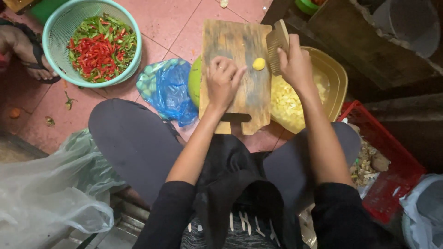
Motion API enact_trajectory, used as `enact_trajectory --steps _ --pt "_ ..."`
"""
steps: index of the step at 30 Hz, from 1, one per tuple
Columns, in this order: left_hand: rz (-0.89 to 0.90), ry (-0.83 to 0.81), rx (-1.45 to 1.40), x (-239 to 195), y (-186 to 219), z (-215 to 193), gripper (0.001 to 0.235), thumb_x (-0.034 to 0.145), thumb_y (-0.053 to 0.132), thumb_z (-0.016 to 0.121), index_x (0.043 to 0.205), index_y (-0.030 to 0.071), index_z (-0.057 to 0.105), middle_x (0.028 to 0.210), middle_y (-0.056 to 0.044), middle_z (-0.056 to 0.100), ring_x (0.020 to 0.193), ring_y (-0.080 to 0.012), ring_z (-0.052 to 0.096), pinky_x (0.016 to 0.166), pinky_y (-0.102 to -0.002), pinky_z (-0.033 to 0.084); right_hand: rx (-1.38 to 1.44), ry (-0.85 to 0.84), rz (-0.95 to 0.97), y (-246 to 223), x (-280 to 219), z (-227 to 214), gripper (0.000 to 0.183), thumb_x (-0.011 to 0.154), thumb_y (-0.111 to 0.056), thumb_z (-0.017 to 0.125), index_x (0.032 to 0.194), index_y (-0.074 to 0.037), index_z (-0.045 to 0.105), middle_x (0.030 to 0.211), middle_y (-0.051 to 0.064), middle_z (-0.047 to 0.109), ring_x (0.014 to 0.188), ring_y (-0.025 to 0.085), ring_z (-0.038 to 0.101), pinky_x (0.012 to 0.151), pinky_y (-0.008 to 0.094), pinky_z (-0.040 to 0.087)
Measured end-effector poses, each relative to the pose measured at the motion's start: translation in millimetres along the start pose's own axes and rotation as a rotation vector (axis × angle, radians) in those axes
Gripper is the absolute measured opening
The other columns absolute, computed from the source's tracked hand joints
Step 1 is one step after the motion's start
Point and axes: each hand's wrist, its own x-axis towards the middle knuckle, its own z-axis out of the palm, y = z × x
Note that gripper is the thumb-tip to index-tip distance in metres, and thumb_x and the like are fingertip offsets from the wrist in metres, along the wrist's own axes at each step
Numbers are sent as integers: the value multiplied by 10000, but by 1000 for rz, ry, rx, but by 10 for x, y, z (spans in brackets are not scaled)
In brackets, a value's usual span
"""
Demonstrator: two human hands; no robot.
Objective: The person is slicing peeled potatoes into small pieces using a crinkle-cut knife on a wooden board.
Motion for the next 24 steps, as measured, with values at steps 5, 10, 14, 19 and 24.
enact_trajectory --steps 5,10,14,19,24 --pt "46 -116 48 17 -8 273 180 840 178 782 1002 128 724 1101 -40 679 1176 -310 547 964 -481 411 -141 66 7 159 39 238 280 1034 -138 616 1231 -35 446 914 327 686 860 538 663 682 590 509" --pt "83 -170 129 -10 -88 355 223 810 151 762 1033 167 758 1082 -7 696 1218 -309 530 1060 -541 320 -71 -43 -135 7 -2 352 284 1003 -144 634 1200 -41 458 906 336 671 864 548 653 684 598 495" --pt "60 -233 161 -59 -158 285 199 805 177 779 1002 180 755 1030 -1 701 1215 -286 543 1071 -541 308 -69 17 -128 -58 -2 455 263 1034 -140 631 1197 -40 450 876 335 673 846 563 638 678 624 465" --pt "69 -199 159 -41 -110 328 143 812 192 782 949 182 743 993 -9 703 1175 -259 557 1060 -531 307 -153 15 -18 -158 -22 541 306 1021 -153 626 1220 -49 418 789 335 653 774 566 636 651 632 475" --pt "54 -179 131 -11 -173 367 127 816 191 769 938 181 738 991 10 703 1165 -241 571 1060 -531 308 -186 -5 -82 -18 57 706 308 994 -123 620 1207 -41 414 896 350 652 832 579 626 677 635 466"
